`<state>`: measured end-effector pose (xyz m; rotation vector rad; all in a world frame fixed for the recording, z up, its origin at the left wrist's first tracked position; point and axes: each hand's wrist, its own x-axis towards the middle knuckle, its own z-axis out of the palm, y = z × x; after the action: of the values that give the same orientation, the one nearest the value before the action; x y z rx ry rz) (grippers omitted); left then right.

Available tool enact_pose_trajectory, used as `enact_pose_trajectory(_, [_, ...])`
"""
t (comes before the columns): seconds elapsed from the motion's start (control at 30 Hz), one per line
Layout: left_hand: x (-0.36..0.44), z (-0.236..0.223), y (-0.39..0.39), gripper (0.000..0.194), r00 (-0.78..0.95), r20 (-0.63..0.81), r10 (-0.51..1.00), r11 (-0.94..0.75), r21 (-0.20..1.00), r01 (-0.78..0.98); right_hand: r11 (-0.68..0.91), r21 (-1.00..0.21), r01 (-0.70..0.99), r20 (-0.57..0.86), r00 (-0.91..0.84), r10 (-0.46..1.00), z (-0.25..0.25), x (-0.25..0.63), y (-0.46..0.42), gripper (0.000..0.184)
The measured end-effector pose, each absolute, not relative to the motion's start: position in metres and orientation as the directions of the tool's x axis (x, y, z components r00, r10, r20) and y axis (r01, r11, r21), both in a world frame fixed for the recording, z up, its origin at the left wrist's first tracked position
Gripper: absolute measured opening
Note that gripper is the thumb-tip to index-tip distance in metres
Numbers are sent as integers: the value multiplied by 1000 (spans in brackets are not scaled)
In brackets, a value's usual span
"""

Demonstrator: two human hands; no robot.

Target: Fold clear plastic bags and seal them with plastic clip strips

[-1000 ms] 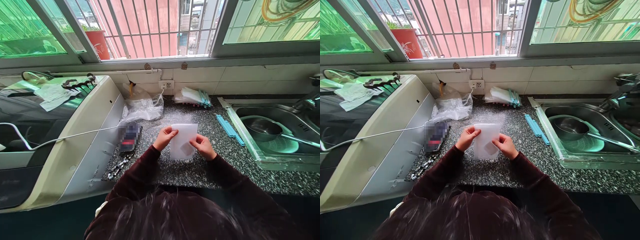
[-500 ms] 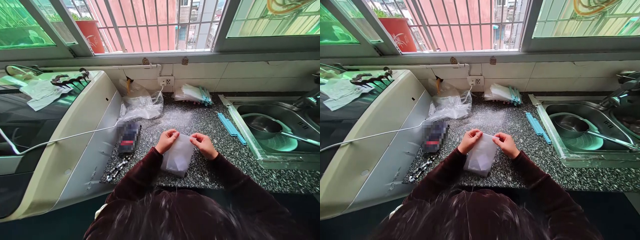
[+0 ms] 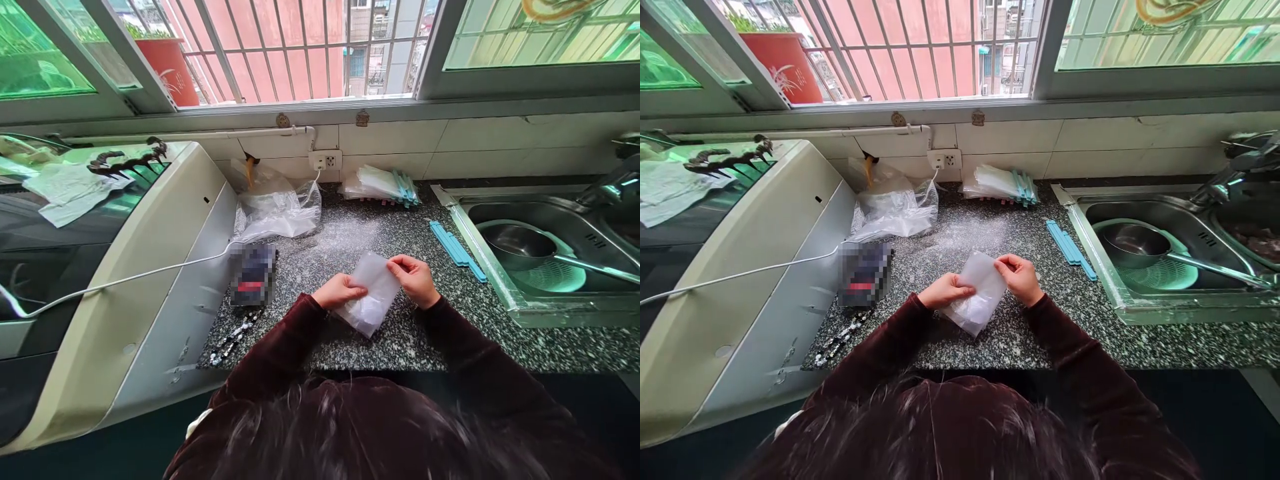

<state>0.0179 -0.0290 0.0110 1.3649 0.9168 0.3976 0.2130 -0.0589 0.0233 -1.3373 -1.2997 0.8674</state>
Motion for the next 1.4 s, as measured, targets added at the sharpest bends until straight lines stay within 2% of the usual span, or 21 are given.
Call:
enact_pose_trajectory(0.17, [20,8,-30,34,613,-326,720,239,945,222,119,-965,234,154,140,978,23,214,-59,33])
enact_pose_trajectory(0.27, [24,11,-31,41,586,-271,763,252,961,117,125,-958,258,148,68,987,22,212,-60,35])
enact_pose_trajectory(0.33, [26,13,-32,46,538,-229,811,258,966,22,133,-952,274,144,22,989,20,209,-60,36])
enact_pose_trajectory(0.43, [29,14,-33,52,447,-223,866,290,953,-85,103,-966,237,117,43,992,15,205,-59,42])
enact_pose_trajectory(0.5, [29,14,-33,53,359,-206,910,276,948,-158,45,-986,161,50,31,998,13,203,-59,52])
enact_pose_trajectory(0.57, [28,14,-32,51,252,-173,952,231,948,-220,-19,-993,113,-27,-68,997,12,201,-60,57])
enact_pose_trajectory(0.7, [25,13,-29,48,111,-139,984,167,934,-315,-59,-974,218,-126,-305,944,10,198,-63,42])
enact_pose_trajectory(0.83, [22,11,-26,47,118,-144,983,179,902,-392,-14,-943,332,-122,-305,945,9,197,-65,30])
enact_pose_trajectory(0.97, [21,10,-26,51,182,-108,977,172,904,-392,26,-956,293,-57,-273,960,5,197,-66,30])
enact_pose_trajectory(1.13, [22,9,-26,51,151,-199,968,236,927,-292,82,-925,371,-32,-292,956,4,198,-63,32])
enact_pose_trajectory(1.2, [21,8,-24,50,148,-201,968,237,925,-296,126,-879,460,21,-227,974,10,209,-60,29])
enact_pose_trajectory(1.27, [18,7,-23,50,165,-205,965,247,922,-299,120,-773,623,126,-35,991,19,233,-57,24])
enact_pose_trajectory(1.33, [14,6,-22,49,175,-218,960,263,918,-298,-65,-611,789,229,255,939,28,267,-58,23])
enact_pose_trajectory(1.4, [12,5,-23,48,172,-232,957,275,915,-295,-323,-472,820,255,478,841,33,303,-65,24])
